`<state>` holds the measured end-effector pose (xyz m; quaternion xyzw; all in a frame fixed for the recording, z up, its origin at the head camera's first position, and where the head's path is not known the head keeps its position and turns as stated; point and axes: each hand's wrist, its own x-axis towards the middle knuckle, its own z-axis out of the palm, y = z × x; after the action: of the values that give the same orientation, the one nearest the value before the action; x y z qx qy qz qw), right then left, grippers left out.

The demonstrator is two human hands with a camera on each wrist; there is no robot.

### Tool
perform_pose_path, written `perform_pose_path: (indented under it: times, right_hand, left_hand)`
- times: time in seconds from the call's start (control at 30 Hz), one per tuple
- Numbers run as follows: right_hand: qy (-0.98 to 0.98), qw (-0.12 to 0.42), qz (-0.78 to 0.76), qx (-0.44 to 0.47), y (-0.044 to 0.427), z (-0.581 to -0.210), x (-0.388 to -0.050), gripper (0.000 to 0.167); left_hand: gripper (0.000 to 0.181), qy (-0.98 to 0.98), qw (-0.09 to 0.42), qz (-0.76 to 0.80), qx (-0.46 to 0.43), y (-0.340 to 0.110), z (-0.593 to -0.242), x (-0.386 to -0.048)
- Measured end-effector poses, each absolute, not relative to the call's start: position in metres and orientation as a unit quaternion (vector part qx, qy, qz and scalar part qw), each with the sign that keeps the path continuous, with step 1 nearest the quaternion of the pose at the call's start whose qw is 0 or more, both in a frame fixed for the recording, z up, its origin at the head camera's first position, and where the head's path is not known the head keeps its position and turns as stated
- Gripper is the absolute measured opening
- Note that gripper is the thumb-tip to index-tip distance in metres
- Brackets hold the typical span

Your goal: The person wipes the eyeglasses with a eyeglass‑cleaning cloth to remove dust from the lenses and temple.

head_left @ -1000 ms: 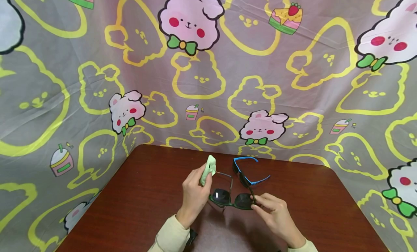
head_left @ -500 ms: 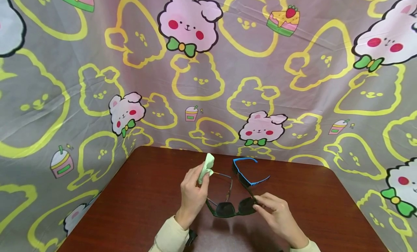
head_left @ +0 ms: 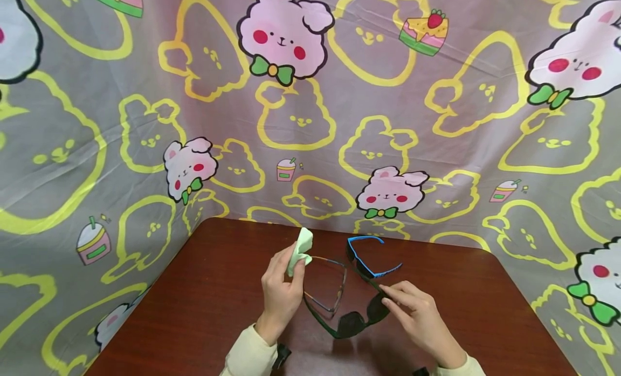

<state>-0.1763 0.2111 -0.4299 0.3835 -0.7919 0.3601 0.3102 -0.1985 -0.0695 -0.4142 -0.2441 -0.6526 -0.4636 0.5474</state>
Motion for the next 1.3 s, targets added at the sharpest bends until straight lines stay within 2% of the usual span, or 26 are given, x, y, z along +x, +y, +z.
perform_pose_path:
  times: [0.27,0.5,0.57,0.67,0.73,0.93,1.13,1.3]
  right_hand:
    - [-0.792,0.322,0.341,0.391,0.209,-0.427,-0.176,0.022]
    - [-0.792,0.322,0.338,0.393,0.205,-0.424,-0.176,0.033]
    - [-0.788,0.326,0.338,0.398,0.203,-0.423,-0.176,0.031]
    - [-0.774,0.346,0.336,0.411,0.199,-0.422,-0.178,0.02]
    - [-0.767,0.354,0.336,0.416,0.197,-0.421,-0.179,0.021]
    - [-0.775,0.339,0.339,0.411,0.192,-0.422,-0.179,0.024]
    - [-0.772,0.346,0.334,0.415,0.187,-0.421,-0.179,0.016]
    - [-0.784,0.331,0.339,0.401,0.185,-0.421,-0.179,0.024]
  left_hand:
    - [0.033,-0.645,0.542,-0.44,-0.312,-0.065,-0.409,-0.196]
    - [0.03,-0.657,0.535,-0.365,-0.386,-0.054,-0.404,-0.191]
    - [0.03,-0.662,0.529,-0.34,-0.408,-0.05,-0.403,-0.189]
    - [0.03,-0.677,0.517,-0.289,-0.438,-0.044,-0.403,-0.186]
    - [0.03,-0.692,0.502,-0.258,-0.451,-0.039,-0.406,-0.184]
    - [0.029,-0.744,0.45,-0.185,-0.458,-0.03,-0.418,-0.183]
    - [0.027,-0.772,0.429,-0.141,-0.447,-0.028,-0.424,-0.183]
    - [0.035,-0.791,0.413,-0.121,-0.435,-0.027,-0.428,-0.183]
